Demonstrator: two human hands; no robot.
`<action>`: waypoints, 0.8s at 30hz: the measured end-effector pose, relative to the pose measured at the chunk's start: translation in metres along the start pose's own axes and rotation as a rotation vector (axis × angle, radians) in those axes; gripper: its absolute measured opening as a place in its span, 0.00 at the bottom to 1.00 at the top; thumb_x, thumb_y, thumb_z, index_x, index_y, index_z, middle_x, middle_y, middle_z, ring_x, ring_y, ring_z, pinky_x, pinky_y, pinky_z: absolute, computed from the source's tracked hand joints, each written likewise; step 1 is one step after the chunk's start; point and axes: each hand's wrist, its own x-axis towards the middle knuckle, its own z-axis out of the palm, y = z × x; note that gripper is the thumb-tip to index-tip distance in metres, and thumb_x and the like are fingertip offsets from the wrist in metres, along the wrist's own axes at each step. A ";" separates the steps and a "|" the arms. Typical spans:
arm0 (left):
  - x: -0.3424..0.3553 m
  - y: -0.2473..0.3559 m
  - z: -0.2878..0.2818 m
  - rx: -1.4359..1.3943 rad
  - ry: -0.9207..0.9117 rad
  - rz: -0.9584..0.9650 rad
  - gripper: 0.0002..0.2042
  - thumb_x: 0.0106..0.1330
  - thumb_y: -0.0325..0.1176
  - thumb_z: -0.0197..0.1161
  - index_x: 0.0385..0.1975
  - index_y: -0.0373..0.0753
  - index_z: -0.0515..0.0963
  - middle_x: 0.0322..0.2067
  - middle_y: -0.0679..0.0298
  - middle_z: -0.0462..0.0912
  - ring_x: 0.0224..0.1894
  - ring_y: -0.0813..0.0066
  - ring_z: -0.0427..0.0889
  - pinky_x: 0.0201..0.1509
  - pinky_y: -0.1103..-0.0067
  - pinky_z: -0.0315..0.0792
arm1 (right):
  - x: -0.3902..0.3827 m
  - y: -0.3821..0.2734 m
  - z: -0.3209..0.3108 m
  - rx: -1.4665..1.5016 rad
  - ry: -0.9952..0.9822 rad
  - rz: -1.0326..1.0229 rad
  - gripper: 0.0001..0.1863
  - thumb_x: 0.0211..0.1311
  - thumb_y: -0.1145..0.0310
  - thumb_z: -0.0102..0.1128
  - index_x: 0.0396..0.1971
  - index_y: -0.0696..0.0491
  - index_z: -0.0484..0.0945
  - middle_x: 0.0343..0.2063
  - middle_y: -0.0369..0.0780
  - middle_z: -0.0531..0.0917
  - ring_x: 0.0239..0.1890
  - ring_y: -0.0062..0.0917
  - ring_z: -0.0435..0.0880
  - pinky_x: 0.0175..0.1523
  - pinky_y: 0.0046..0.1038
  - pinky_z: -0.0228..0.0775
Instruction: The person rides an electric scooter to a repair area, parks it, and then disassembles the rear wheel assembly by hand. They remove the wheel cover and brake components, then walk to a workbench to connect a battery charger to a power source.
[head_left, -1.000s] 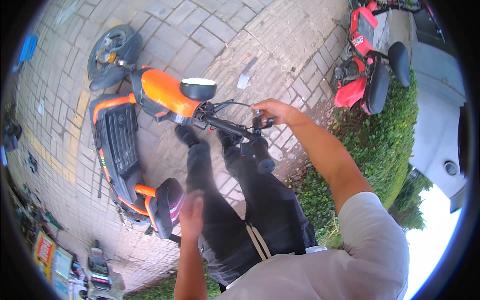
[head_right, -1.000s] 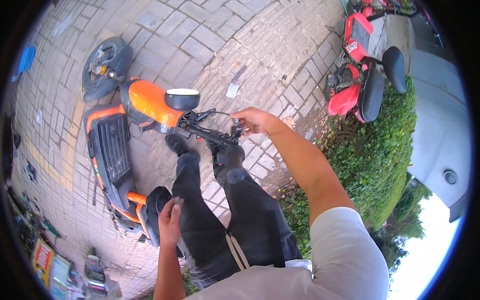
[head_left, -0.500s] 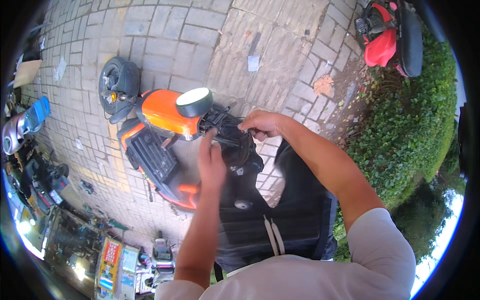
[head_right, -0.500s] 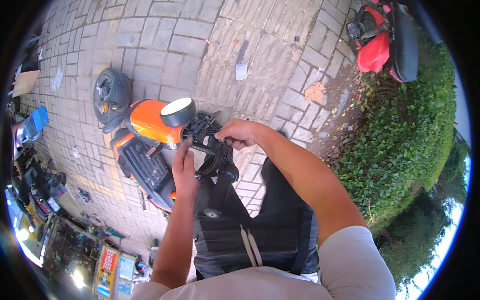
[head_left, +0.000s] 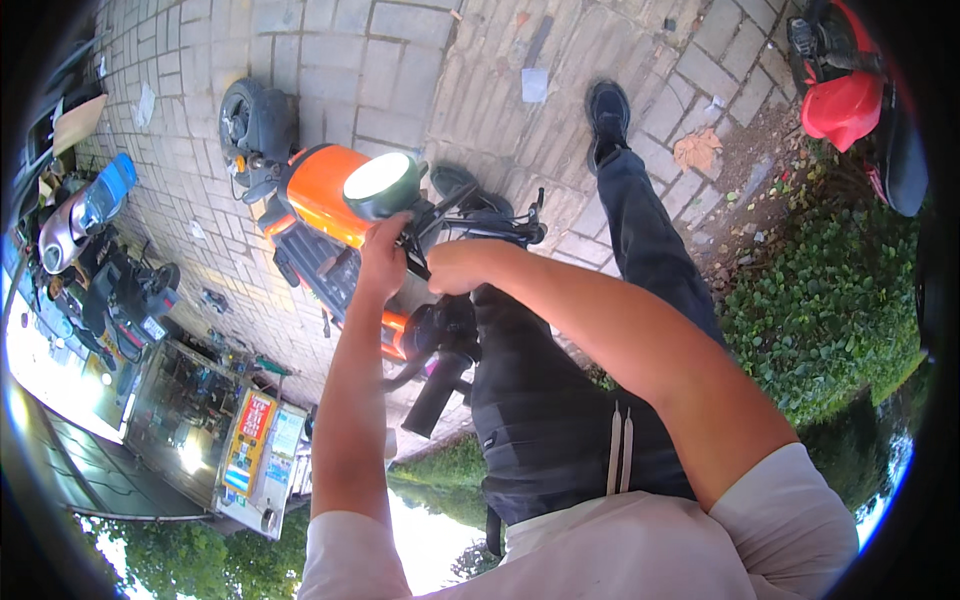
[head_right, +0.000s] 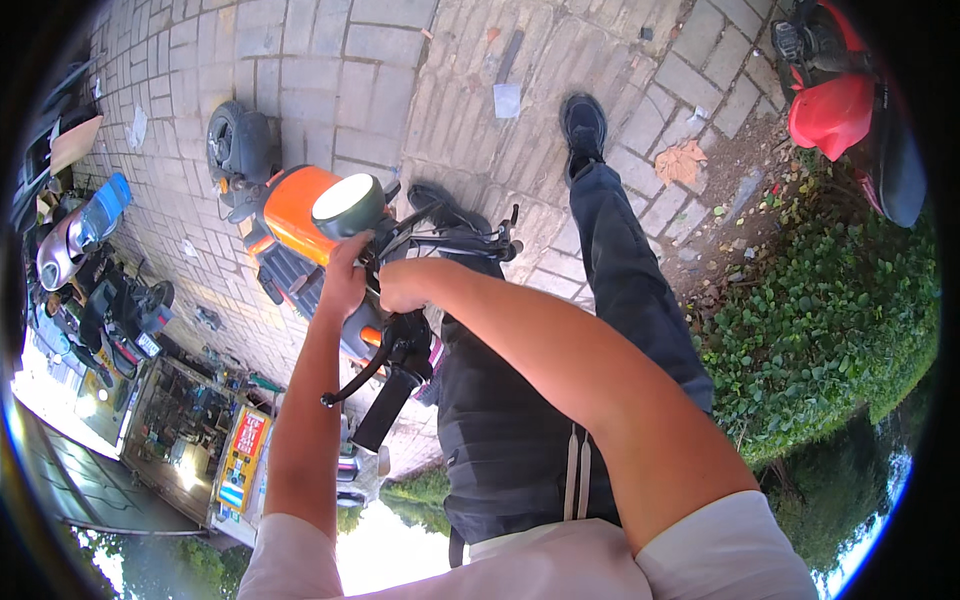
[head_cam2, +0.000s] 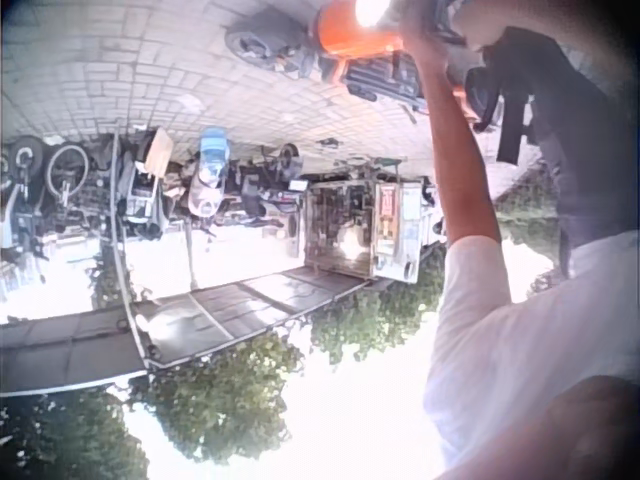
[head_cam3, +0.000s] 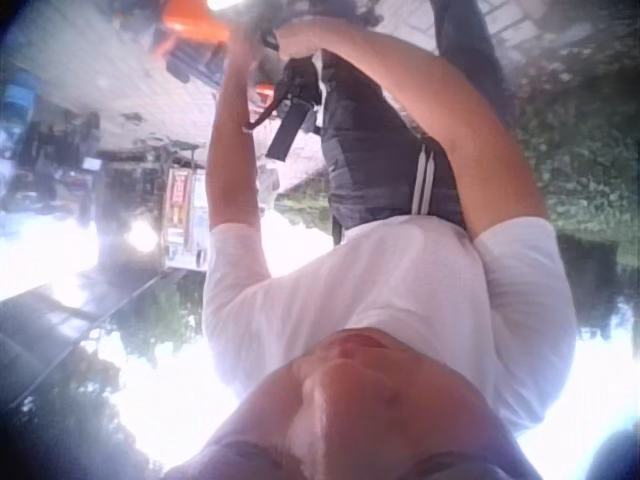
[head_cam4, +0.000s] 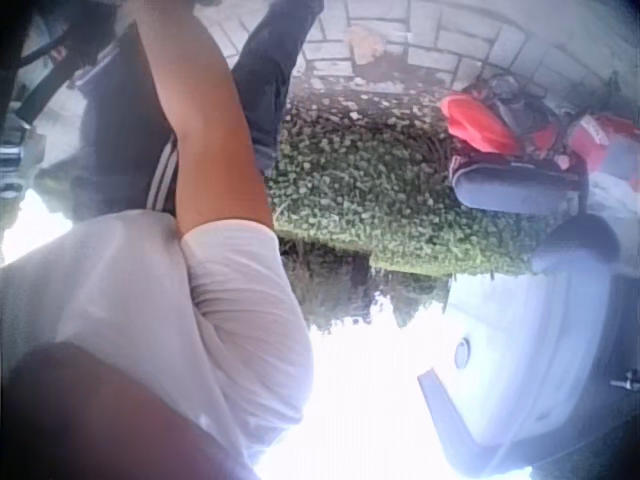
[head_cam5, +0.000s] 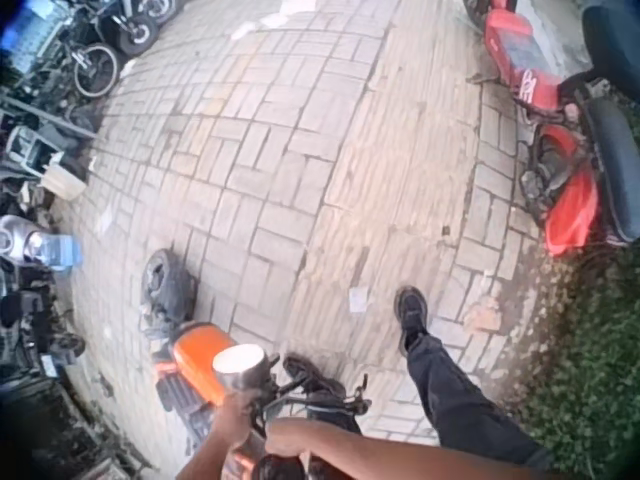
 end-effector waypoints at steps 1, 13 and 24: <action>0.006 -0.001 0.000 0.025 -0.068 -0.046 0.27 0.45 0.16 0.44 0.48 0.42 0.76 0.47 0.54 0.76 0.55 0.56 0.69 0.62 0.67 0.60 | 0.000 0.004 0.004 0.162 0.018 0.043 0.15 0.48 0.68 0.50 0.24 0.66 0.80 0.25 0.52 0.81 0.29 0.41 0.81 0.35 0.37 0.72; -0.027 -0.021 -0.006 0.189 -0.035 -0.104 0.23 0.51 0.23 0.49 0.49 0.44 0.75 0.49 0.60 0.76 0.52 0.57 0.70 0.56 0.65 0.63 | -0.037 0.019 0.034 1.413 0.503 0.676 0.12 0.47 0.67 0.55 0.15 0.61 0.75 0.10 0.41 0.71 0.07 0.24 0.63 0.13 0.29 0.51; -0.049 0.099 -0.069 -0.867 -0.327 -0.717 0.15 0.66 0.37 0.55 0.41 0.28 0.75 0.26 0.62 0.78 0.25 0.79 0.74 0.31 0.83 0.68 | -0.063 0.007 0.059 2.370 0.378 0.249 0.10 0.61 0.66 0.59 0.24 0.55 0.73 0.16 0.33 0.70 0.12 0.13 0.57 0.16 0.19 0.44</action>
